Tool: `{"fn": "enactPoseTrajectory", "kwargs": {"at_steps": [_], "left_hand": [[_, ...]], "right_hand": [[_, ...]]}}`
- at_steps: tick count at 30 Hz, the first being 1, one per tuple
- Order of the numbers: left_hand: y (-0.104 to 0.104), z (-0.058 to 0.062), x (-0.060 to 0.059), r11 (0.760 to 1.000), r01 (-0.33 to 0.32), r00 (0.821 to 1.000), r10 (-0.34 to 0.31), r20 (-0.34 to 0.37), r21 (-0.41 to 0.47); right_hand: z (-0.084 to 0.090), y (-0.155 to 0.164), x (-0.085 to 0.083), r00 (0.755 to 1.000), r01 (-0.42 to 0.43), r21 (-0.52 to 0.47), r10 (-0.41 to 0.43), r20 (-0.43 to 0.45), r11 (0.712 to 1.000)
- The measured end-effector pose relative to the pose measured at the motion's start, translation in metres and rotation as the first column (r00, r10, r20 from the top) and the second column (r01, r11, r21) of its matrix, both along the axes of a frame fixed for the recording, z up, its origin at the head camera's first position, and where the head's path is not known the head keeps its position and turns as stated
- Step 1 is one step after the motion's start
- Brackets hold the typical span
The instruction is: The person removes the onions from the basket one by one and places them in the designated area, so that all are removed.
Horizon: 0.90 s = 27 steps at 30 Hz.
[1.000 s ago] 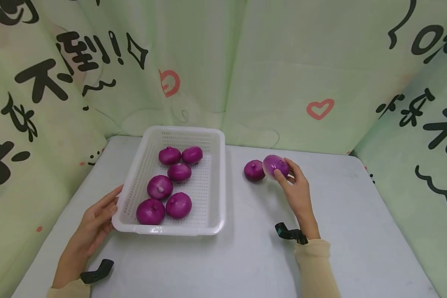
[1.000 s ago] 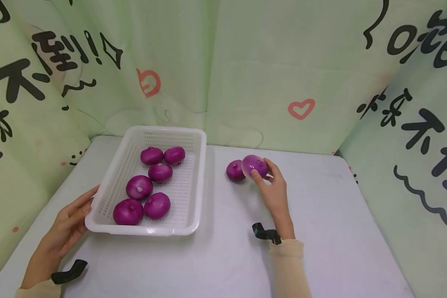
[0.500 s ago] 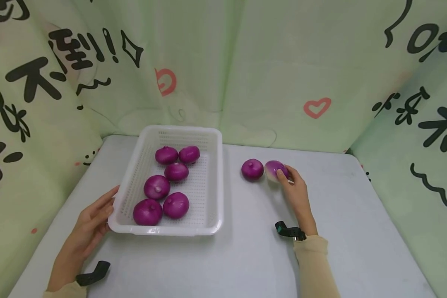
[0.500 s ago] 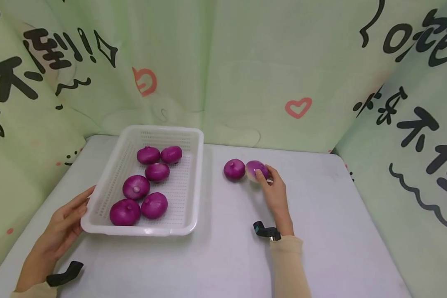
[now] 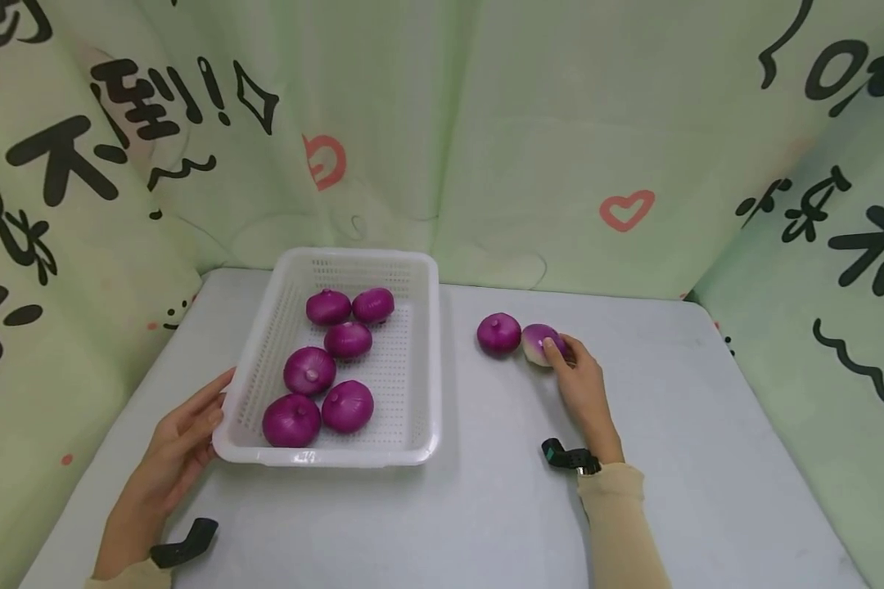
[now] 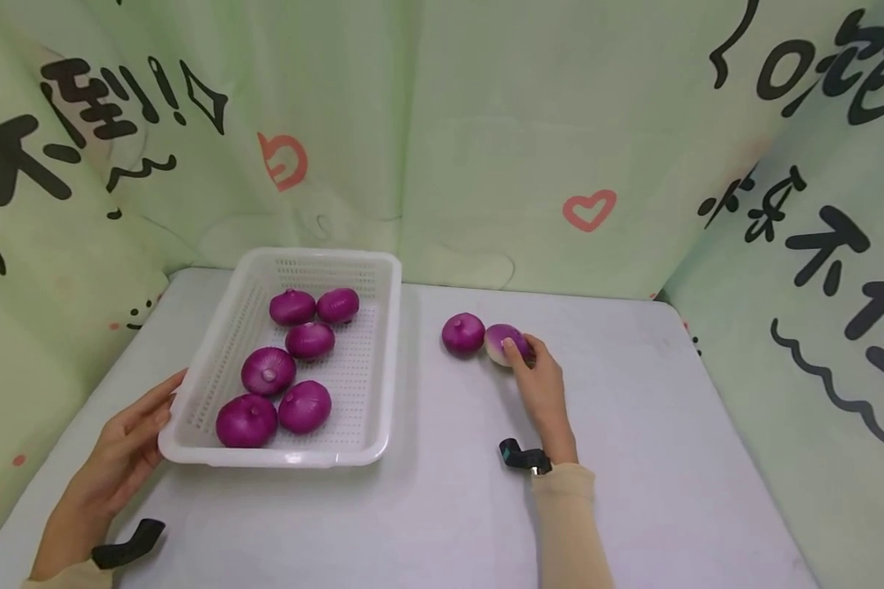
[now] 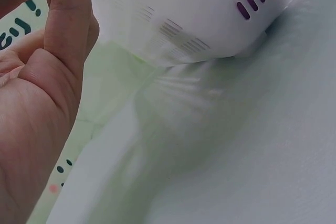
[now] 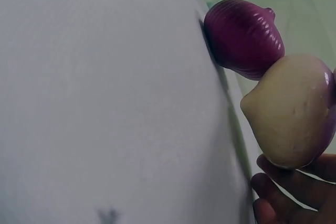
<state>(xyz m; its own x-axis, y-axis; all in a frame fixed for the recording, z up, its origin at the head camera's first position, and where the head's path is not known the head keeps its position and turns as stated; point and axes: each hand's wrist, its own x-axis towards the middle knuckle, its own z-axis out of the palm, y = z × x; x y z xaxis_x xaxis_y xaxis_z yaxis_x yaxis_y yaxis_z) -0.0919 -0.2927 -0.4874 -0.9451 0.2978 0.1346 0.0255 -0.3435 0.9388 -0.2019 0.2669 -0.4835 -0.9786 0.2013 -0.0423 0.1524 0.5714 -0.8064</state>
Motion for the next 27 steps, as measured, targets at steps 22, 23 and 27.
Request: {"fn": "enactPoseTrajectory", "kwargs": {"at_steps": [22,23,27], "left_hand": [[0.0008,-0.0033,0.0006,0.999,0.018,1.000,-0.017,-0.011,0.031],[0.0009,-0.0034,0.0003,0.999,0.019,1.000,-0.018,-0.012,0.035],[0.0006,-0.0038,-0.0004,0.998,0.024,1.000,-0.024,-0.010,0.054]], "right_hand": [[-0.0025,0.0061,0.0009,1.000,-0.004,0.091,0.001,0.028,0.996],[-0.0027,0.0060,0.0008,1.000,-0.005,0.098,0.002,0.025,0.995],[-0.0024,0.0053,0.0011,1.000,-0.016,0.128,0.014,0.017,0.992]]}}
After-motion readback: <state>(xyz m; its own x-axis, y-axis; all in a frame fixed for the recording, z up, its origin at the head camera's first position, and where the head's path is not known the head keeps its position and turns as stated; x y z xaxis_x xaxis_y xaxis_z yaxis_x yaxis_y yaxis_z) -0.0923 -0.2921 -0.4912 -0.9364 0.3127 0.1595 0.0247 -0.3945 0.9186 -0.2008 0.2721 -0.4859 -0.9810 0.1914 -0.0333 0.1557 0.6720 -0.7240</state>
